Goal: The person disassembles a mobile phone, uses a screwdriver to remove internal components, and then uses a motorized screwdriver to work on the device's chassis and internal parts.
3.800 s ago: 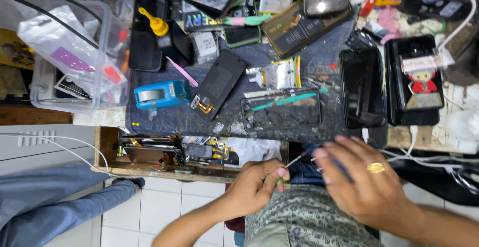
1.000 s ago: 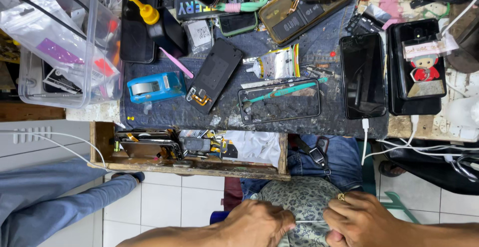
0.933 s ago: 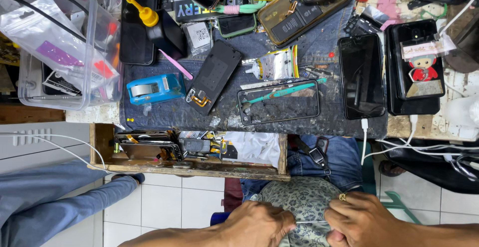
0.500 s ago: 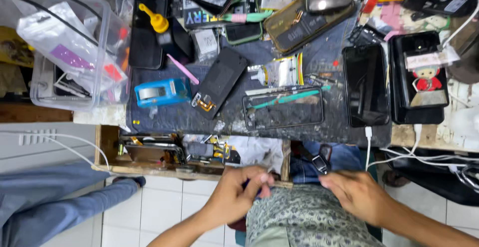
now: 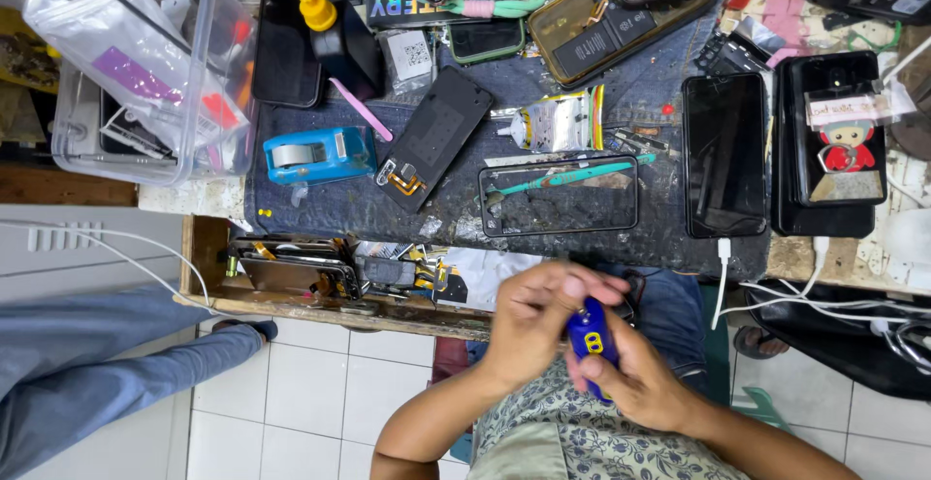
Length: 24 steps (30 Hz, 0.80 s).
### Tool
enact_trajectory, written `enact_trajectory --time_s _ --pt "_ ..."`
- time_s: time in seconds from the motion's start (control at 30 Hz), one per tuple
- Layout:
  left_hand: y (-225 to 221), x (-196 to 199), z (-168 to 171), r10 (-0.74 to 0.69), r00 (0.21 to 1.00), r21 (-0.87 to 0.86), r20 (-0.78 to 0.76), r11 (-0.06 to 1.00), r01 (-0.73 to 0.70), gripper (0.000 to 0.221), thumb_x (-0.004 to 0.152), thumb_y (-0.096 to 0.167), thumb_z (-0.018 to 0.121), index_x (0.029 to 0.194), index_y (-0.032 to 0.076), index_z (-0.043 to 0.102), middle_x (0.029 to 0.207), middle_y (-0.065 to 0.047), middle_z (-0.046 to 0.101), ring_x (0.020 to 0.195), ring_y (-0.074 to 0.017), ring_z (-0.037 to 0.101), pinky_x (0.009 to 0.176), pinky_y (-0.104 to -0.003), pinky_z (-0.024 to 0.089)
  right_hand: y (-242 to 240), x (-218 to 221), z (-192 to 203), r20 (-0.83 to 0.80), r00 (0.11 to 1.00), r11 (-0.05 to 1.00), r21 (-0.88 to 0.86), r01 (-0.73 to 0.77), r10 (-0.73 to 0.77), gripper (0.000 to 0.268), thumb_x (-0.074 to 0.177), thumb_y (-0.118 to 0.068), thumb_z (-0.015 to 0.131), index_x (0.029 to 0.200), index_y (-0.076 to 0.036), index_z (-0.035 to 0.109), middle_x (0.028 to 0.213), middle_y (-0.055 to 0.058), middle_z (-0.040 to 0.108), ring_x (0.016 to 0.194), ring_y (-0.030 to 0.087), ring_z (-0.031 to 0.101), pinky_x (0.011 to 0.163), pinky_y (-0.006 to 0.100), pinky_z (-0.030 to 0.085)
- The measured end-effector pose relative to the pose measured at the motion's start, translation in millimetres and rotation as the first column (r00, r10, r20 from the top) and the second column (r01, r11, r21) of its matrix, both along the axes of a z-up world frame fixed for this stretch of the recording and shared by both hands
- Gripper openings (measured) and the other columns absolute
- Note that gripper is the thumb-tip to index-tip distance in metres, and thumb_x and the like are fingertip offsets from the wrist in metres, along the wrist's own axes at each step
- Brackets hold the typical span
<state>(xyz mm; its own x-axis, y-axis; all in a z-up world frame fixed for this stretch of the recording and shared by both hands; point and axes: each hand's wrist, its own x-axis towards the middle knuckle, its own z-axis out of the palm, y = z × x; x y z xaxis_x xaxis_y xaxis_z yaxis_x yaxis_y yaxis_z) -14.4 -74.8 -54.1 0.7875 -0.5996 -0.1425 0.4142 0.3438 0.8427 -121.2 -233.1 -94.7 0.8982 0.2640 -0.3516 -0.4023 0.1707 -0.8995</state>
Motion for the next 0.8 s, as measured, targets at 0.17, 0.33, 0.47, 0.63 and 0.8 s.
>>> enact_trajectory --time_s 0.17,0.33,0.47,0.63,0.8 --pt "42.5 20.4 -6.9 0.388 0.876 0.038 0.288 0.909 -0.415 0.027 0.111 0.022 0.059 0.105 -0.003 0.068 0.092 -0.017 0.074 0.096 -0.0262 0.076 0.095 -0.041 0.062 -25.2 -10.3 3.6 0.036 0.984 0.909 -0.389 -0.149 0.176 0.049 0.090 -0.033 0.069 0.127 -0.004 0.054 0.082 0.006 0.065 0.073 0.013 0.061 0.066 0.031 0.054" --pt "89.0 45.4 -0.7 0.682 0.622 -0.103 0.384 0.701 -0.706 0.030 0.114 0.020 0.060 0.092 0.003 0.070 0.080 -0.007 0.073 0.068 -0.0116 0.067 0.059 -0.023 0.056 -32.7 -9.9 8.3 -0.061 0.997 0.967 -0.248 -0.061 0.048 0.040 0.090 -0.028 0.066 0.121 -0.003 0.057 0.084 0.005 0.070 0.070 0.012 0.070 0.063 0.031 0.059" --pt "76.1 50.6 14.3 0.567 0.620 0.226 0.542 0.613 -0.757 0.030 0.089 0.000 0.072 0.117 0.003 0.062 0.117 -0.009 0.065 0.079 -0.0053 0.064 0.057 -0.019 0.057 -43.2 6.4 21.6 0.105 0.975 0.963 -0.171 0.210 -0.195 0.039 0.094 -0.027 0.065 0.120 0.001 0.055 0.092 0.006 0.068 0.077 0.014 0.069 0.070 0.031 0.058" --pt "71.9 34.2 8.4 0.386 0.581 0.333 0.716 0.543 -0.771 0.018 0.093 -0.004 0.076 0.110 0.001 0.073 0.130 -0.011 0.062 0.083 -0.0058 0.061 0.061 -0.017 0.049 -44.7 20.3 48.0 0.062 0.997 0.764 -0.641 0.078 -0.050 0.046 0.083 -0.034 0.079 0.114 -0.005 0.061 0.075 0.010 0.063 0.064 0.018 0.059 0.057 0.035 0.051" --pt "89.9 34.9 2.6 0.519 0.638 0.273 0.569 0.612 -0.742 0.013 0.095 -0.005 0.072 0.106 0.000 0.073 0.137 -0.013 0.059 0.079 -0.0054 0.059 0.062 -0.015 0.048 -12.5 41.6 53.8 -0.255 0.944 0.645 -0.689 -0.329 0.209 0.062 0.083 -0.047 0.077 0.133 -0.016 0.057 0.076 0.008 0.072 0.058 0.021 0.070 0.058 0.037 0.058"
